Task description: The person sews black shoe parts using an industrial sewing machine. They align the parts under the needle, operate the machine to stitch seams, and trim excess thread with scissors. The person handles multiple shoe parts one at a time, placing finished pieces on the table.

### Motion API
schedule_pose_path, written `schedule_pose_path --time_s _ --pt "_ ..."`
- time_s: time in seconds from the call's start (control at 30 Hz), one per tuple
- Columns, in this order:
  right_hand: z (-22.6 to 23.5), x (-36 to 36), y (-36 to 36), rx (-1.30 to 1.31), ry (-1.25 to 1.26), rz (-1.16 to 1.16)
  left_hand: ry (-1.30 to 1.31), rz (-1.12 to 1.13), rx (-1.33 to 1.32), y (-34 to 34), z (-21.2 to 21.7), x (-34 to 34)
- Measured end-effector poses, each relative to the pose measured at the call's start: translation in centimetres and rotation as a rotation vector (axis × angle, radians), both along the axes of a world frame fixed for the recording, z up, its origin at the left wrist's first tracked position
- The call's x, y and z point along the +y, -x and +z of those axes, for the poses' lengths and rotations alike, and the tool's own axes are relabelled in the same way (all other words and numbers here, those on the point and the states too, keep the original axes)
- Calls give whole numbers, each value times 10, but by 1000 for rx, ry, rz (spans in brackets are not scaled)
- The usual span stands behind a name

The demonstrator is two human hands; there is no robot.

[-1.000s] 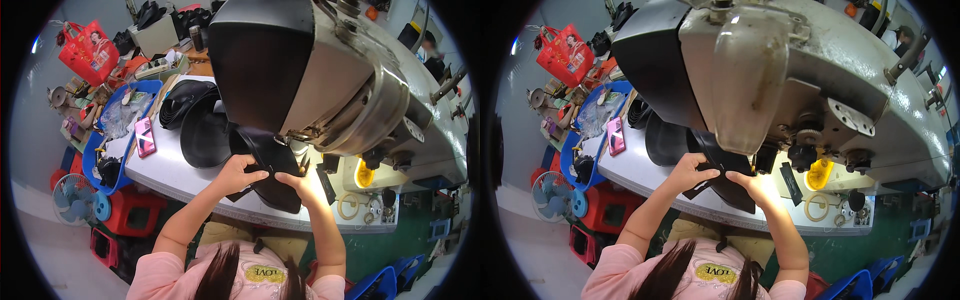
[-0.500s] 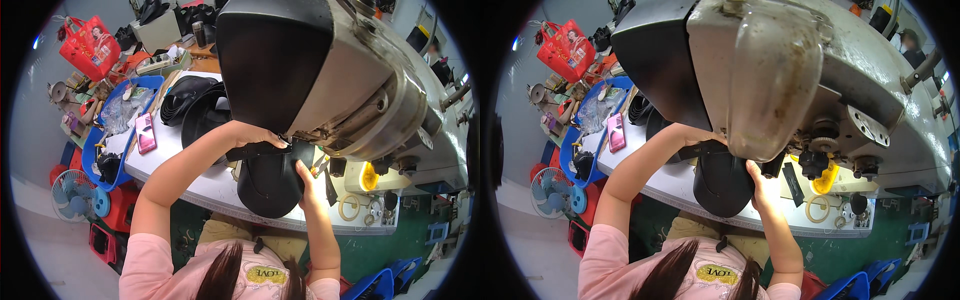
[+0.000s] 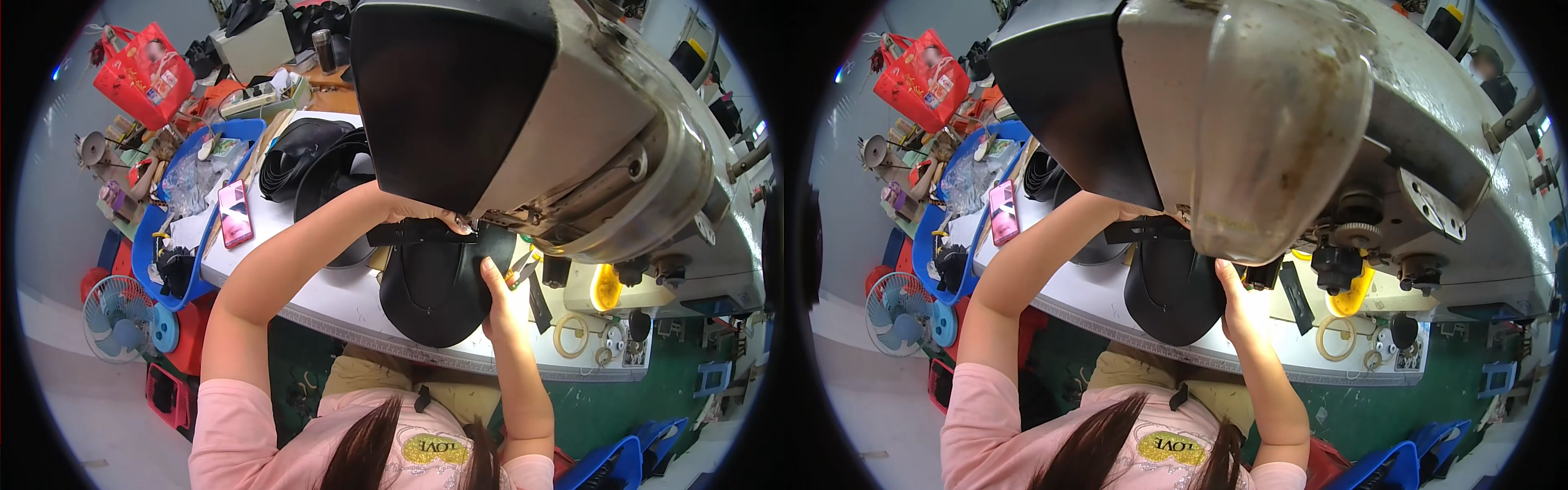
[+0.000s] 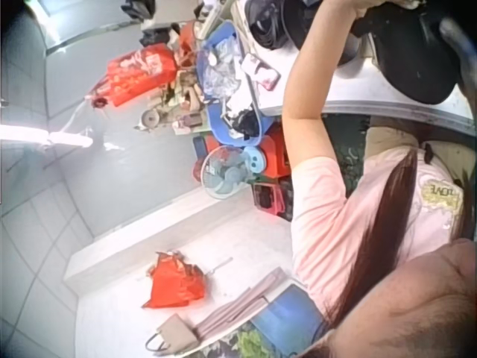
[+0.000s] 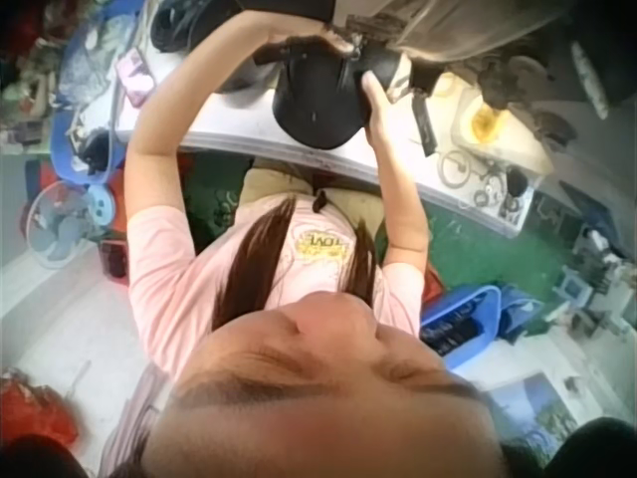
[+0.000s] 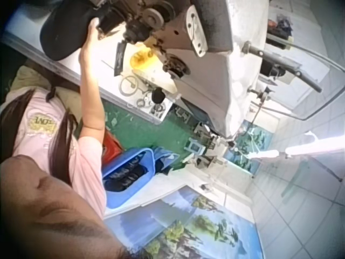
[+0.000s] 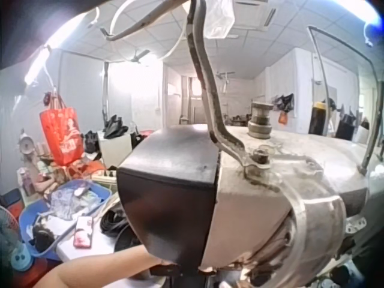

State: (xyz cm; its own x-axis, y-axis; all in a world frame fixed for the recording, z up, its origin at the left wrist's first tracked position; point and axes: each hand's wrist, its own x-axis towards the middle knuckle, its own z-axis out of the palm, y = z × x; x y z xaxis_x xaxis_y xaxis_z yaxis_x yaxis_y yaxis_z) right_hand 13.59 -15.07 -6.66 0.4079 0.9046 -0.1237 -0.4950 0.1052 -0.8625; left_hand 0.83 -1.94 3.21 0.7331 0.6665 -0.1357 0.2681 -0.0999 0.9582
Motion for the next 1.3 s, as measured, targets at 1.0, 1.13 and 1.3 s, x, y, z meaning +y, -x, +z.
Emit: schedule_pose_path --time_s 1.0,1.13,1.3 --pt "145 -148 -279 -1887 -211 -1445 42 -21 -30 -2 5 14" --pt "224 -177 -403 -1702 263 -1202 59 -32 -44 0 2 16" --pt "194 -178 -472 -1374 332 -1095 70 -15 -49 1 -2 14"
